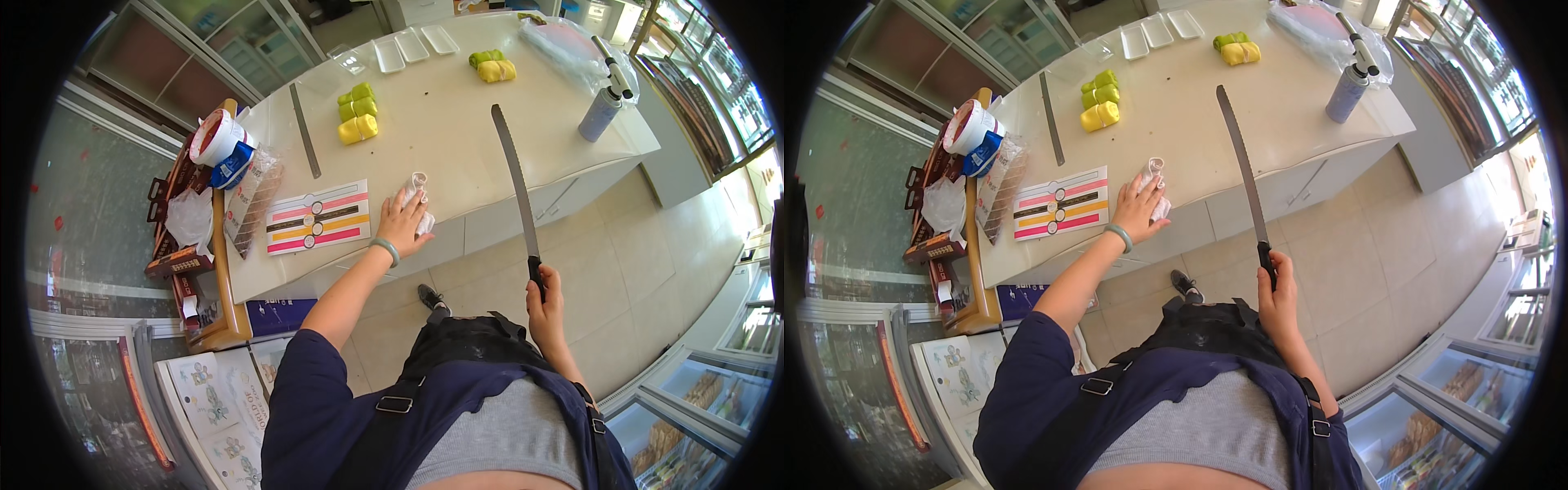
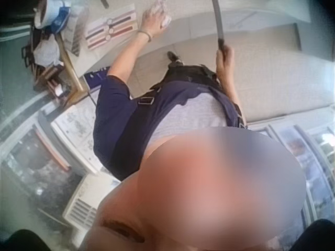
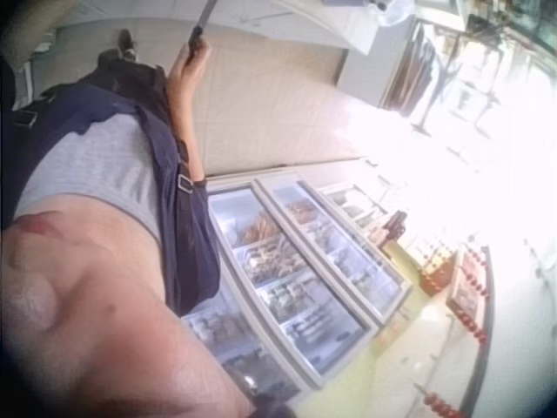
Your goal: The person assembles flat-packed cardboard boxes by folding and interlocking tabs. They handle multiple boxes one at a time, folding sides and locking flaps to form rectangular containers.
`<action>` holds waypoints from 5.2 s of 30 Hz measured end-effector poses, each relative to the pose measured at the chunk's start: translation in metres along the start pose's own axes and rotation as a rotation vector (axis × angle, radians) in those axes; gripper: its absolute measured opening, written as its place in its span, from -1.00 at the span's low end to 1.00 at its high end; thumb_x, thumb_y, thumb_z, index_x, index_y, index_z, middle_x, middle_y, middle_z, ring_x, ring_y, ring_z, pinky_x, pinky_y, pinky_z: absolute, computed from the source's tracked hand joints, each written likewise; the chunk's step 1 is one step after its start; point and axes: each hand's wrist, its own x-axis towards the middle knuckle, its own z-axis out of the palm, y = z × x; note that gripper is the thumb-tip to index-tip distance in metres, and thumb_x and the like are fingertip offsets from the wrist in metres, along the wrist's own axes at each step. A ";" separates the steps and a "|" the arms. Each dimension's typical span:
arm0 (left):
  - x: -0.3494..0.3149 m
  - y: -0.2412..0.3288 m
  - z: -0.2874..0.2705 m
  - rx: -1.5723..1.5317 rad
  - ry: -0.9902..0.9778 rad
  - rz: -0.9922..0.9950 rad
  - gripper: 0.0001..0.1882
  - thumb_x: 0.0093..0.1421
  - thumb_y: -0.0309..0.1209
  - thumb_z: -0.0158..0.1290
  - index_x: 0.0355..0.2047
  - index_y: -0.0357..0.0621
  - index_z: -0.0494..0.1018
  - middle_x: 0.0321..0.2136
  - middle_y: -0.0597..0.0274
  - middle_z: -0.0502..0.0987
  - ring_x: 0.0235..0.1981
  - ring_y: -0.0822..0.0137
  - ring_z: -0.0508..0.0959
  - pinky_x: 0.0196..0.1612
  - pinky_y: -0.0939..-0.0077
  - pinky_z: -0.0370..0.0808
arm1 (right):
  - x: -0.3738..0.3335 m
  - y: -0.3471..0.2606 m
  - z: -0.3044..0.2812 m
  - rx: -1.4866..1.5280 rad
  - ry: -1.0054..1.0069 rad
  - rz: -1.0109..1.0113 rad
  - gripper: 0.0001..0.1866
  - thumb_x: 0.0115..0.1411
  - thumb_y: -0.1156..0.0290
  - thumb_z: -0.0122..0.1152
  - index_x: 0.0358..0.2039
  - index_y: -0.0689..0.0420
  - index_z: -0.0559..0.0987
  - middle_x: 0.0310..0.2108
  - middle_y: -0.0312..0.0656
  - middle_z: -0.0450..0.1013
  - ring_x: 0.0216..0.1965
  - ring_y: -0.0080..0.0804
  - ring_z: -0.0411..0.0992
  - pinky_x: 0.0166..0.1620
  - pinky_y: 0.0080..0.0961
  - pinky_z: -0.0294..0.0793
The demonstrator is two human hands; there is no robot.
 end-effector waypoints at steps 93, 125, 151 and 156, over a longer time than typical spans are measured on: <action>-0.044 -0.093 -0.017 -0.606 0.289 -0.139 -0.13 0.14 -0.17 0.21 0.37 -0.05 0.05 0.40 -0.16 -0.20 0.36 -0.27 -0.02 0.32 -0.11 0.03 | 0.276 0.013 0.121 -0.753 0.111 -0.569 -0.68 0.09 0.66 0.12 -0.11 0.15 0.47 -0.10 -0.04 0.35 -0.08 -0.09 0.36 -0.01 -0.20 0.34; 0.167 0.047 0.001 -0.334 0.154 -0.379 -0.20 0.24 -0.09 0.06 0.39 -0.02 0.01 0.41 -0.11 -0.20 0.40 -0.21 -0.13 0.36 -0.17 -0.14 | 0.404 0.044 -0.010 -0.808 -0.228 -0.742 -0.44 0.15 0.33 0.22 0.18 0.07 0.38 0.15 -0.12 0.31 0.21 -0.06 0.21 0.22 -0.08 0.16; 0.211 0.082 -0.152 -1.991 0.725 -0.186 -0.08 0.29 0.31 -0.40 0.42 -0.11 -0.16 0.44 0.03 -0.25 0.45 0.06 -0.25 0.41 0.02 -0.29 | 0.398 -0.068 0.082 -0.299 -0.591 -0.985 -0.25 0.32 -0.21 -0.21 0.35 0.04 0.18 0.39 0.00 0.00 0.40 0.06 -0.06 0.38 0.10 -0.13; 0.210 0.070 -0.146 -0.535 0.639 0.295 -0.11 0.28 0.29 -0.32 0.41 -0.06 -0.07 0.42 -0.07 -0.17 0.44 -0.08 -0.21 0.38 -0.14 -0.32 | 0.364 -0.085 0.087 0.954 -1.146 0.361 -0.15 0.30 -0.34 -0.35 0.40 0.00 0.02 0.43 -0.10 -0.08 0.41 -0.05 -0.05 0.38 0.02 -0.09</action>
